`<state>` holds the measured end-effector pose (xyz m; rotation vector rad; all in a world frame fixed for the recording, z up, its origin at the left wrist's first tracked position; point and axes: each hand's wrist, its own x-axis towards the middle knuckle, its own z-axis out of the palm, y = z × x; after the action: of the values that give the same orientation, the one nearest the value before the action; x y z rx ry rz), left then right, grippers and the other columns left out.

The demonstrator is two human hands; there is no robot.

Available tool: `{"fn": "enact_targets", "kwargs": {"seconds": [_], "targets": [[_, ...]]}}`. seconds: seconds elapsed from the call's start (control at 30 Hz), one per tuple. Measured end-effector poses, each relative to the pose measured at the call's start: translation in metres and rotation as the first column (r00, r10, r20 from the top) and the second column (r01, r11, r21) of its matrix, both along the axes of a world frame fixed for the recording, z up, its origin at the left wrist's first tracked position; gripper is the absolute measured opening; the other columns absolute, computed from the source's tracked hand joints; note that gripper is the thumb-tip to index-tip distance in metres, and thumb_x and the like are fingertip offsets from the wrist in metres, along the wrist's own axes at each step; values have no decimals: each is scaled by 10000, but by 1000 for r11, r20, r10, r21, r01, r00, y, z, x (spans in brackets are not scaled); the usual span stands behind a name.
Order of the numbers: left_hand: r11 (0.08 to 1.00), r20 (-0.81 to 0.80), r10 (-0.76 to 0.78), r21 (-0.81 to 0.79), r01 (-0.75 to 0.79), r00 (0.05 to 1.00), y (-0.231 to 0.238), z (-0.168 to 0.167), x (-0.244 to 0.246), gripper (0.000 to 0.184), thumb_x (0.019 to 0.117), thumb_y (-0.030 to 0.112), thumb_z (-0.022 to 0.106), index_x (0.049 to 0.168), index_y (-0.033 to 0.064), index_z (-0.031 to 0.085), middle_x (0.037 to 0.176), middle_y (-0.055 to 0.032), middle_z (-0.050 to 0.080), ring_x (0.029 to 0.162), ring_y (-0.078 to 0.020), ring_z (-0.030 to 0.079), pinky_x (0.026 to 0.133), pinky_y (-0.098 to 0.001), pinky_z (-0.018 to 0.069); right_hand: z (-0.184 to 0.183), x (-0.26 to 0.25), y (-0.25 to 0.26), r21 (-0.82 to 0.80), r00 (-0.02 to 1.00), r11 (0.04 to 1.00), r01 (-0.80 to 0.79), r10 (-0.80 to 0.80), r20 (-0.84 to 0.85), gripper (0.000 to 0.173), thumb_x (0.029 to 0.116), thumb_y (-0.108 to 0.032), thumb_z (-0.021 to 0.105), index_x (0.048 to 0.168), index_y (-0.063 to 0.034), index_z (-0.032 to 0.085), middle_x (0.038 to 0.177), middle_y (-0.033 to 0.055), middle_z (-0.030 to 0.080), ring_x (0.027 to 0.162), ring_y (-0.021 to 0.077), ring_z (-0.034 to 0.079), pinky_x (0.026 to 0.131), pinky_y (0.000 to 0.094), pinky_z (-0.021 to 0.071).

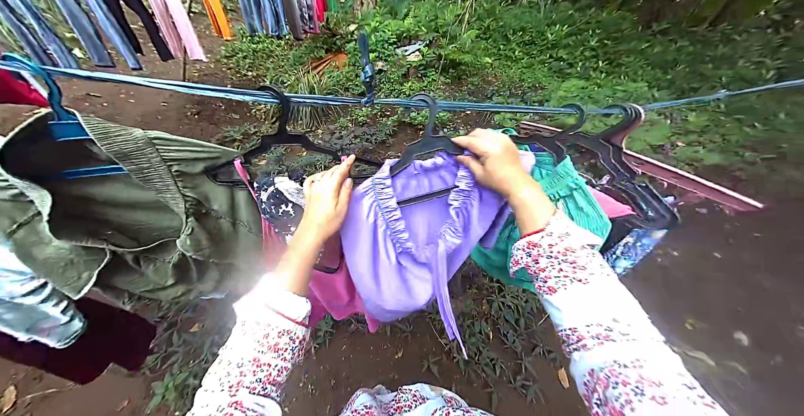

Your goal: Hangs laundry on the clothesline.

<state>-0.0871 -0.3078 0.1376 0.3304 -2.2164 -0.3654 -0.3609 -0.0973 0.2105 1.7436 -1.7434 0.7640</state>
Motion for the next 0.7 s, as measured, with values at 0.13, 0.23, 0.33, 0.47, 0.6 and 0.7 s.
{"fn": "enact_targets", "kwargs": {"seconds": [0.13,0.23,0.33,0.47,0.6,0.7], "targets": [[1000,8,0,-7,0,1000,-1,-8,5,462,1060,203,401,1455,6,539,1392,-209,619,1310,-398,565,1116,-662,305,-22,9,-24,-45,998,999,-10,13,58,275,920,-84,689,1184,-40,750,1078,216,724,1011,416,694,846,641,507],[999,43,44,-14,-43,998,2,-14,6,505,1029,274,465,1452,7,542,1435,-247,566,1350,-451,508,1116,-686,303,-31,15,-17,-80,996,996,46,-39,85,381,947,-163,676,1313,-59,691,1234,211,687,1133,413,652,946,641,471],[997,27,80,-2,-80,996,8,-20,7,547,1005,323,505,1458,20,541,1482,-281,501,1376,-508,450,1081,-732,312,-34,6,26,-174,928,920,351,-317,196,419,1026,-234,555,1395,-47,619,1408,224,598,1322,432,543,1071,666,377],[993,22,115,14,-116,993,27,-11,1,579,989,347,501,1456,5,533,1501,-328,446,1385,-549,408,1077,-744,289,-45,-49,96,-37,602,657,753,-664,443,556,1001,-251,597,1482,8,497,1450,346,495,1355,567,433,1071,746,303],[998,14,68,-4,-68,998,55,3,-23,577,979,324,518,1448,-12,523,1510,-331,419,1405,-537,376,1109,-709,288,-66,-107,134,213,488,574,790,-801,347,445,1092,-220,463,1524,-119,496,1258,333,628,1125,566,607,861,732,441],[1000,12,12,-27,-12,1000,72,6,-44,568,974,314,520,1430,-25,537,1499,-332,435,1405,-532,384,1119,-695,287,-66,-141,167,307,429,525,794,-841,331,446,1109,-238,421,1548,-177,471,1250,338,630,1088,581,624,803,749,465]]}}
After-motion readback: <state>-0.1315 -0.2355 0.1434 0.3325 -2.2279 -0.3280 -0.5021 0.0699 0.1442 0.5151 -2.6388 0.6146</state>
